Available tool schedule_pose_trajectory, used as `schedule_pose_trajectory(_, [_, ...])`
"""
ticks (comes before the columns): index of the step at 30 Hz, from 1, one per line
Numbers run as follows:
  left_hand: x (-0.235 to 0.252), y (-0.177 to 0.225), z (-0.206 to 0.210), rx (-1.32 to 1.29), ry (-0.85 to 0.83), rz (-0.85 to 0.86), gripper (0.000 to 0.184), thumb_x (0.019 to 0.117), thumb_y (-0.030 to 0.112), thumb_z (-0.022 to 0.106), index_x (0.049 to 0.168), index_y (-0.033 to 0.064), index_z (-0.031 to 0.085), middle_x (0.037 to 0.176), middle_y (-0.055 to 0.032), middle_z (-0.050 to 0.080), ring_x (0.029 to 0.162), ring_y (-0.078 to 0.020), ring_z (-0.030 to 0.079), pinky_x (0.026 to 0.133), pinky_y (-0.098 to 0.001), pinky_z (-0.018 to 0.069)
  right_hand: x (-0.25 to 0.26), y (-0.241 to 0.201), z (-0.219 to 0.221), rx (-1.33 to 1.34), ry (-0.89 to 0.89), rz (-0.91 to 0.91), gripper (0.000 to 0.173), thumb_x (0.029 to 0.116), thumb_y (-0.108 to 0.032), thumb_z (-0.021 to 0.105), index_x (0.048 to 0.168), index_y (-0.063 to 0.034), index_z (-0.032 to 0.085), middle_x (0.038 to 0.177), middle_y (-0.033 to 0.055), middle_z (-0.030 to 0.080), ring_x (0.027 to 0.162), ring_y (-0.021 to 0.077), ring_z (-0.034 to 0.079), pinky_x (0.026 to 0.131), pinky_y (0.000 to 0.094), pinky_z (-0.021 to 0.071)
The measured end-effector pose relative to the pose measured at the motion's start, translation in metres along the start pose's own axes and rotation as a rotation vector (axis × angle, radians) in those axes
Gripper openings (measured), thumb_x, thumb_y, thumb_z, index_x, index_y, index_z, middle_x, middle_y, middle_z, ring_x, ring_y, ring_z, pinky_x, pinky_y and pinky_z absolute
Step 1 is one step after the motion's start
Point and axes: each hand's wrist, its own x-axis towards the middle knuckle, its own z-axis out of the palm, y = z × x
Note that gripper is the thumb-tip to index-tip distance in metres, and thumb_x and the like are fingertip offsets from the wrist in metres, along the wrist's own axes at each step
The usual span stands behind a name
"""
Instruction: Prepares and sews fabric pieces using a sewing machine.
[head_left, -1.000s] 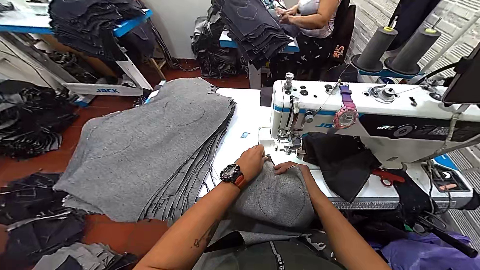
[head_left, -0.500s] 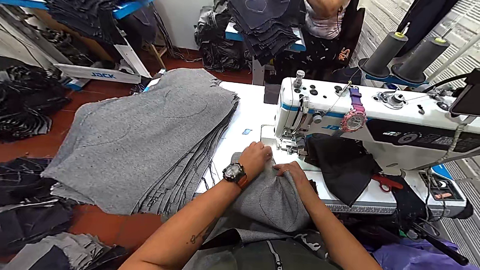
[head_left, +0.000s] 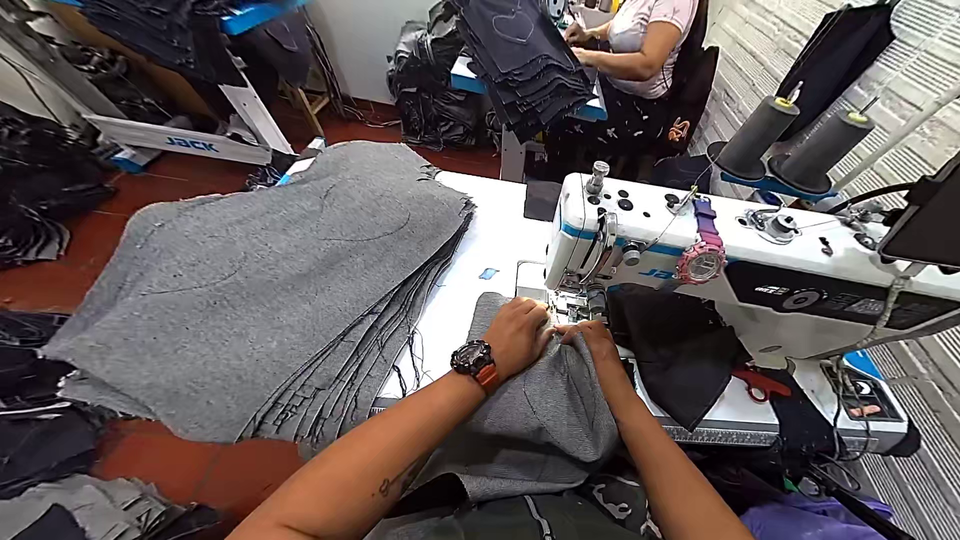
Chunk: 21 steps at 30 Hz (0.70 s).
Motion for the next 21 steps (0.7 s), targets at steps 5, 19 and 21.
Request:
schedule_pose_trajectory(5, [0.004,-0.004,0.0,-0.052,0.001,-0.019,0.026,0.0967,0.024,0.066,0.101,-0.0006,0.073,0.12,-0.0156,0.072,0.12,-0.0315,0.065,0.107,-0.0458,0.0497,0.022,0.03,0.012,0.009,-0.106,0.1,0.022,0.1001,-0.013,0.061,0.111,-0.0047,0.078,0.116,0.0161,0.074,0.115,0.0333,0.067,0.102,0.0534,0.0487])
schedule_pose_trajectory(19, [0.02,-0.021,-0.005,-0.053,-0.035,0.06,0.025,0.0973,0.022,0.065,0.097,-0.0016,0.073,0.114,-0.0168,0.072,0.117,-0.0321,0.066,0.105,-0.0443,0.0498,0.042,0.029,0.019,0.364,-0.015,0.45,0.022,0.0999,-0.019,0.062,0.097,-0.0047,0.079,0.094,0.0102,0.076,0.092,0.0211,0.07,0.087,0.0468,0.0537])
schedule_pose_trajectory(21, [0.023,-0.022,-0.01,-0.036,-0.075,0.037,0.024,0.0987,0.021,0.063,0.099,-0.0011,0.073,0.112,-0.0167,0.072,0.115,-0.0323,0.065,0.104,-0.0445,0.0501,0.041,0.022,0.021,0.415,0.048,0.431,0.024,0.0997,-0.019,0.059,0.098,-0.0048,0.079,0.095,0.0103,0.076,0.093,0.0202,0.071,0.087,0.0458,0.0547])
